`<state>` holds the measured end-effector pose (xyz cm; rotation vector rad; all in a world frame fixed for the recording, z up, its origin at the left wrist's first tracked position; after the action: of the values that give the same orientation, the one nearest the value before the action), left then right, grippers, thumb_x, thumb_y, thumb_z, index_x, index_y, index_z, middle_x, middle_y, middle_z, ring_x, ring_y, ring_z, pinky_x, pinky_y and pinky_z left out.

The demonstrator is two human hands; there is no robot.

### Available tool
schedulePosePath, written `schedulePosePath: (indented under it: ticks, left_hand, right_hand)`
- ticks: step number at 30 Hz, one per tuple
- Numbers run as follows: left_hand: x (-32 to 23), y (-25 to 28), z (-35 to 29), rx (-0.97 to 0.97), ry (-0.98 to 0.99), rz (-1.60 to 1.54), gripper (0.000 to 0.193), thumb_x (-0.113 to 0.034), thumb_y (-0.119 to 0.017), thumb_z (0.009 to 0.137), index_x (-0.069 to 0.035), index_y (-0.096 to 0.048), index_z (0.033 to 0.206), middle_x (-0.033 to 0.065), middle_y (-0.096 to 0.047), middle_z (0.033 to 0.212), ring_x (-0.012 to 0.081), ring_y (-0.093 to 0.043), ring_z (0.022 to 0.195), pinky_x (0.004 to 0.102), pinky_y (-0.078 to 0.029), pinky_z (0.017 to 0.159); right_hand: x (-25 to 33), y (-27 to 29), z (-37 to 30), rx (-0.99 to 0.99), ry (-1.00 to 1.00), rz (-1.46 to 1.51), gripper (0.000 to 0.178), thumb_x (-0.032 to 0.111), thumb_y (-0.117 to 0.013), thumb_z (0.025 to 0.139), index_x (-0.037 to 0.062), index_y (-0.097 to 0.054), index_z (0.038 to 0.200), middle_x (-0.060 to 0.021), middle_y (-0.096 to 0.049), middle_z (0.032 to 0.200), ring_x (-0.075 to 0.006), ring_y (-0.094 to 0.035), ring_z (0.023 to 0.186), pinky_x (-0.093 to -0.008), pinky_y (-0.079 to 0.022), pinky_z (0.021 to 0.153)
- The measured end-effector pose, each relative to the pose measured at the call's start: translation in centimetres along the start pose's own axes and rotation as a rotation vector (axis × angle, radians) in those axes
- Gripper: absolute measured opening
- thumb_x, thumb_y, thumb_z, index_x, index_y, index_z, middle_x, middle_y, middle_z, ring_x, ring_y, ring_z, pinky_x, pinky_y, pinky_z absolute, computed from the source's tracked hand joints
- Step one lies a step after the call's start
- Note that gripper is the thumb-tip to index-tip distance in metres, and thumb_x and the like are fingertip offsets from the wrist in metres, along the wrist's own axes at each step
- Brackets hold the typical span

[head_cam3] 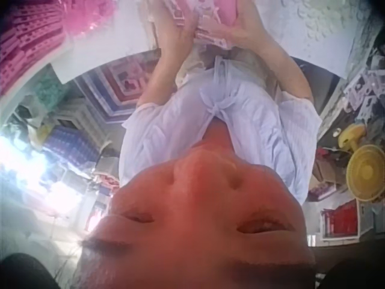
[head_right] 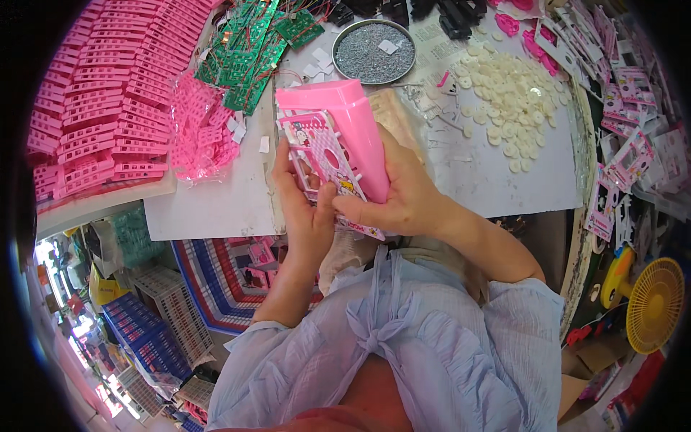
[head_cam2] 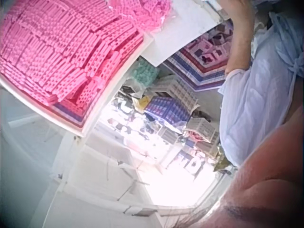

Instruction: Assembling and testing pink electronic toy piggy banks at a factory workbench.

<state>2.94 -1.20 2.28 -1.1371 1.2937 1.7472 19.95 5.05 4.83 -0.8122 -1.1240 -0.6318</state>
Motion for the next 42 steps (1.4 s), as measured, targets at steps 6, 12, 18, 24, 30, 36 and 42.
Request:
schedulePosePath:
  ticks: [6, 12, 18, 24, 30, 36, 42]
  left_hand:
    - [0.4, 0.2, -0.3, -0.042, 0.050, -0.110, 0.096, -0.010, -0.079, 0.081, 0.009, -0.019, 0.153, 0.0237, -0.036, 0.146, 0.0349, -0.041, 0.137, 0.0444, -0.035, 0.114]
    - [-0.5, 1.3, 0.5, -0.032, -0.006, 0.059, 0.098, -0.013, -0.083, 0.079, 0.010, -0.021, 0.152, 0.0252, -0.037, 0.144, 0.0369, -0.042, 0.135, 0.0452, -0.036, 0.113]
    - [-0.7, 0.9, 0.3, -0.038, -0.065, 0.081, 0.093, -0.014, -0.082, 0.081, 0.008, -0.025, 0.151, 0.0257, -0.042, 0.139, 0.0336, -0.051, 0.126, 0.0426, -0.042, 0.107]
    - [-0.1, 3.1, 4.0, -0.084, 0.219, -0.479, 0.044, -0.017, -0.063, 0.098, 0.004, -0.048, 0.134, 0.0107, -0.061, 0.112, 0.0160, -0.062, 0.101, 0.0320, -0.051, 0.086]
    - [0.3, 3.6, 4.5, -0.157, 0.144, -0.392, 0.023, -0.021, -0.054, 0.105, -0.003, -0.065, 0.097, -0.0039, -0.058, 0.075, 0.0028, -0.055, 0.070, 0.0202, -0.044, 0.062]
    - [-0.8, 3.0, 5.8, -0.229, 0.116, -0.421, 0.026, -0.025, -0.054, 0.106, -0.004, -0.063, 0.091, -0.0047, -0.057, 0.074, 0.0021, -0.051, 0.067, 0.0201, -0.041, 0.059]
    - [-0.3, 3.2, 5.9, -0.262, 0.135, -0.476, 0.027, -0.027, -0.050, 0.108, -0.006, -0.062, 0.095, -0.0038, -0.058, 0.078, 0.0029, -0.054, 0.068, 0.0207, -0.044, 0.060]
  right_hand:
    - [0.9, 0.4, 0.3, 0.072, -0.074, 0.010, 0.070, 0.013, -0.075, 0.087, -0.0012, -0.040, 0.147, -0.0099, -0.060, 0.129, -0.0152, -0.058, 0.112, -0.0320, -0.048, 0.098]
    - [0.8, -0.1, -0.2, -0.009, -0.038, -0.129, 0.068, 0.016, -0.072, 0.090, -0.0011, -0.039, 0.148, -0.0101, -0.059, 0.131, -0.0164, -0.057, 0.118, -0.0337, -0.046, 0.101]
    - [0.6, 0.0, -0.1, 0.022, -0.100, 0.113, 0.062, 0.014, -0.068, 0.094, -0.0005, -0.039, 0.147, -0.0094, -0.058, 0.134, -0.0169, -0.057, 0.120, -0.0346, -0.046, 0.103]
    - [0.9, 1.5, 0.8, 0.044, -0.293, 0.297, 0.064, 0.010, -0.070, 0.093, 0.0000, -0.039, 0.147, -0.0102, -0.059, 0.135, -0.0151, -0.059, 0.119, -0.0322, -0.051, 0.099]
    - [1.0, 2.3, -1.3, 0.146, -0.459, 0.228, 0.069, 0.002, -0.073, 0.088, -0.0004, -0.039, 0.148, -0.0125, -0.060, 0.135, -0.0165, -0.061, 0.119, -0.0321, -0.052, 0.099]
    - [1.0, 2.1, -1.6, 0.058, -0.372, 0.264, 0.075, 0.001, -0.075, 0.086, 0.0007, -0.036, 0.150, -0.0121, -0.058, 0.137, -0.0180, -0.059, 0.122, -0.0342, -0.050, 0.104]
    - [1.2, 1.1, -1.9, -0.011, -0.201, 0.362, 0.072, -0.002, -0.073, 0.086, -0.0017, -0.036, 0.148, -0.0118, -0.056, 0.136, -0.0192, -0.056, 0.126, -0.0356, -0.047, 0.108]
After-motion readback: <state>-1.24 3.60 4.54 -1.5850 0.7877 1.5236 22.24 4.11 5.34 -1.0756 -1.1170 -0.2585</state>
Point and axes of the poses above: each hand's wrist, its own z-axis towards the middle knuckle, its own y-axis out of the back of the hand, x = y × z, the point moved 1 cm from there along z, towards the middle knuckle
